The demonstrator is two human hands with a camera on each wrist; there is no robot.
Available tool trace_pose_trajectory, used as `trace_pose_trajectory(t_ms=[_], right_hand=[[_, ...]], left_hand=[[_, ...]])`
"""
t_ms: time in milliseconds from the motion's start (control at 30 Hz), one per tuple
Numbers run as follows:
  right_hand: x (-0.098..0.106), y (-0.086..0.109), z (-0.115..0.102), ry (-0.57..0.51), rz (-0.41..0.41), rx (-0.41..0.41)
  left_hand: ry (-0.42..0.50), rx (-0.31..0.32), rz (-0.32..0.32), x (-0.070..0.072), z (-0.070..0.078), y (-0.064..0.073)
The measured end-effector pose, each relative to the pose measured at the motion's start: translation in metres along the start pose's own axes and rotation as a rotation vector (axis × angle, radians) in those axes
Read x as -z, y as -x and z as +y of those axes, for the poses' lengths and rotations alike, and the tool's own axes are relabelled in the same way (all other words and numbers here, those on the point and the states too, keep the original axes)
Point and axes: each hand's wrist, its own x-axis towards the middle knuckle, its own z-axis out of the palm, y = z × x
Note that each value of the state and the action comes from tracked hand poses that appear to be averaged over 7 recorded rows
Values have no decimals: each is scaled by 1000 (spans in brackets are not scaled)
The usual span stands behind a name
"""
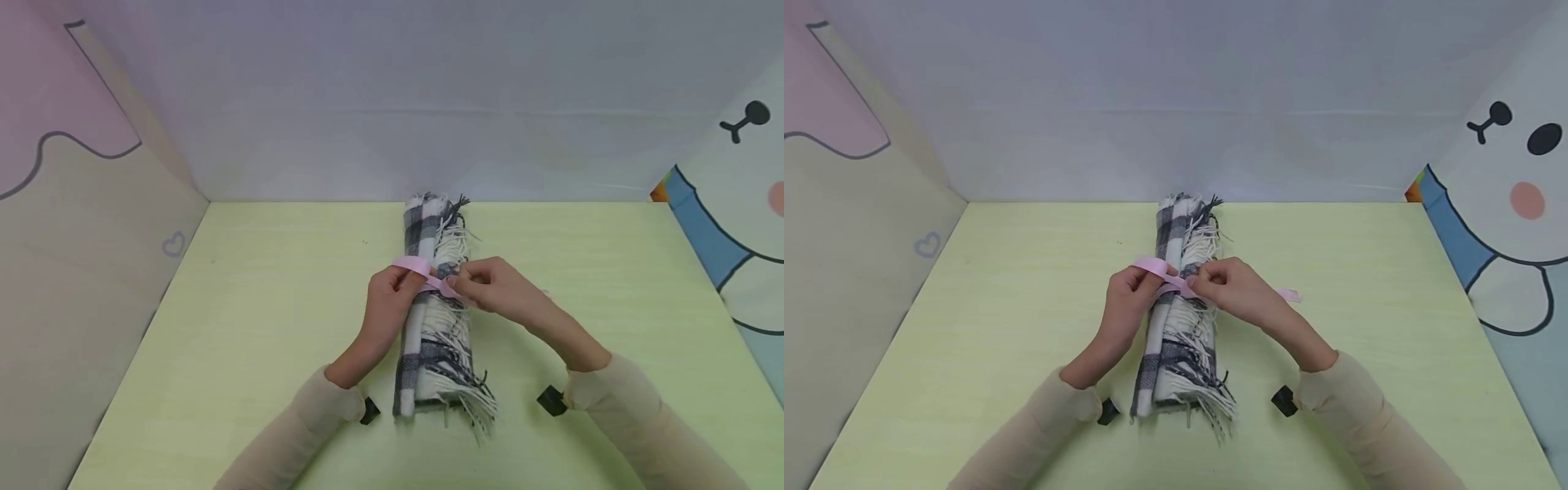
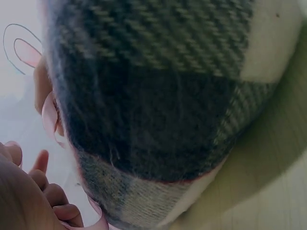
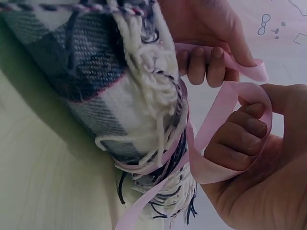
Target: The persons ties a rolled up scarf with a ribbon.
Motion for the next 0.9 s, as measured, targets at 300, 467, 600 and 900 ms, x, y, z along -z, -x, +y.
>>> trace_pose_trajectory(t_ms=[300, 467, 600, 900], right_hand=[[-8, -2, -5, -27, -6, 8], [-10, -4, -6, -61, 17, -5], [-10, -6, -7, -81, 20, -2], [-9, -5, -8, -143, -6, -25]], left_hand=[[-97, 51, 13, -4, 3, 2], [-72, 40, -11, -6, 1, 2], [-54, 14, -32, -7, -1, 2], [-20, 10, -61, -8, -3, 2]])
